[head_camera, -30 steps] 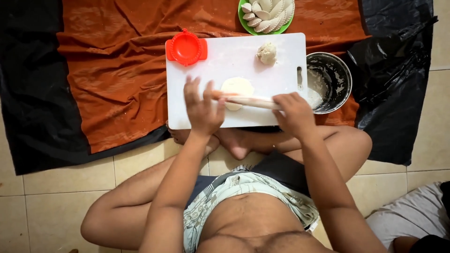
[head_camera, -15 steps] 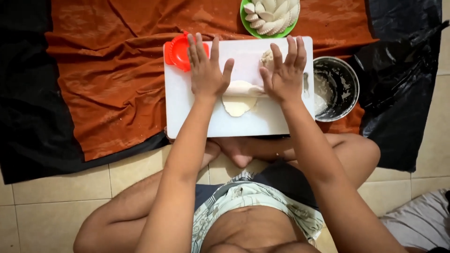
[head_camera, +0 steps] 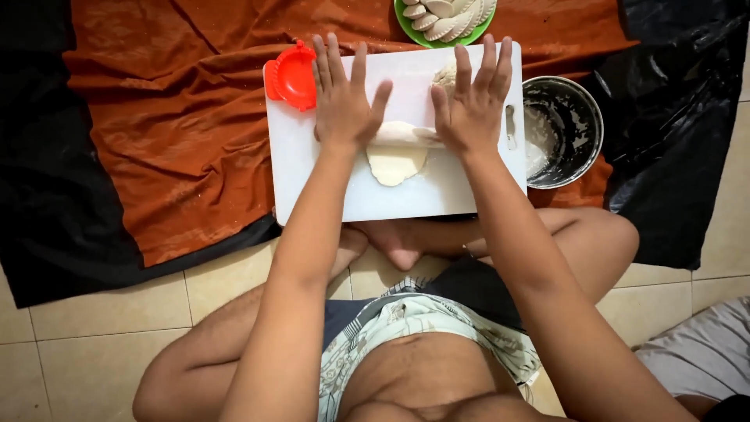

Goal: Preparing and shaping dough into snacks using a rolling pin and a manual plastic mold.

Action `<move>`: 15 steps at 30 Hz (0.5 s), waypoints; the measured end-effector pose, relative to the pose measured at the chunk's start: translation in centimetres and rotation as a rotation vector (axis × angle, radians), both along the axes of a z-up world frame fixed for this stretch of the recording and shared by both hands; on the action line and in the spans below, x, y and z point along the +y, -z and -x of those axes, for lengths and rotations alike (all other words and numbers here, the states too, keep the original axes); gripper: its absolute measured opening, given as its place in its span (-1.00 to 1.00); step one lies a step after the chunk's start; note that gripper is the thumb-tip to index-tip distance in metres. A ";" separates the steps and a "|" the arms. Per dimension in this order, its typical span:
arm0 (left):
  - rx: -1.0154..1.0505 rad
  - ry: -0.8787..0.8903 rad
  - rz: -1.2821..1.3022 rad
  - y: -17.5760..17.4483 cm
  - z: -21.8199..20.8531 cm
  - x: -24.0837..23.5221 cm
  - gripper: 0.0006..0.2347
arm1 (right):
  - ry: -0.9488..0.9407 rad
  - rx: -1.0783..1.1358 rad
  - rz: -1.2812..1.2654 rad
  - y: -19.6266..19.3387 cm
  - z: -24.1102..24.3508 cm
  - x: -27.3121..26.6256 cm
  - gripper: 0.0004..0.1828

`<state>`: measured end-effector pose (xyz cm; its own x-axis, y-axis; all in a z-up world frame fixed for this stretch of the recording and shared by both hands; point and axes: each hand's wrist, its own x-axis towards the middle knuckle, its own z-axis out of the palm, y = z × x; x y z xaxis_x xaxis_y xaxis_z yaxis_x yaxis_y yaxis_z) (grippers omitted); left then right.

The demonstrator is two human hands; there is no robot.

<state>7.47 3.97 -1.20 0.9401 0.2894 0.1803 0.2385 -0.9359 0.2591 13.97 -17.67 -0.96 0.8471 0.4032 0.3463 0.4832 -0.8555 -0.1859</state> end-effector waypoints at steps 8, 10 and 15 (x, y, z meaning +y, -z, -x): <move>-0.077 0.106 0.000 -0.8 8.7 -2.3 -0.39 | -0.073 0.041 -0.053 -0.6 10.0 -2.6 -0.30; -0.072 0.121 0.013 -0.4 8.0 -2.0 -0.38 | -0.094 0.042 -0.109 -1.1 9.9 -2.4 -0.34; -0.044 0.087 -0.044 0.2 -1.1 0.1 -0.35 | 0.119 -0.045 -0.077 2.0 0.8 -0.6 -0.29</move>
<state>8.59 4.08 -1.42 0.9522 0.1977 0.2328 0.1448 -0.9633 0.2258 13.21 -18.29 -2.99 0.8704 0.2711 0.4111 0.3881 -0.8914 -0.2339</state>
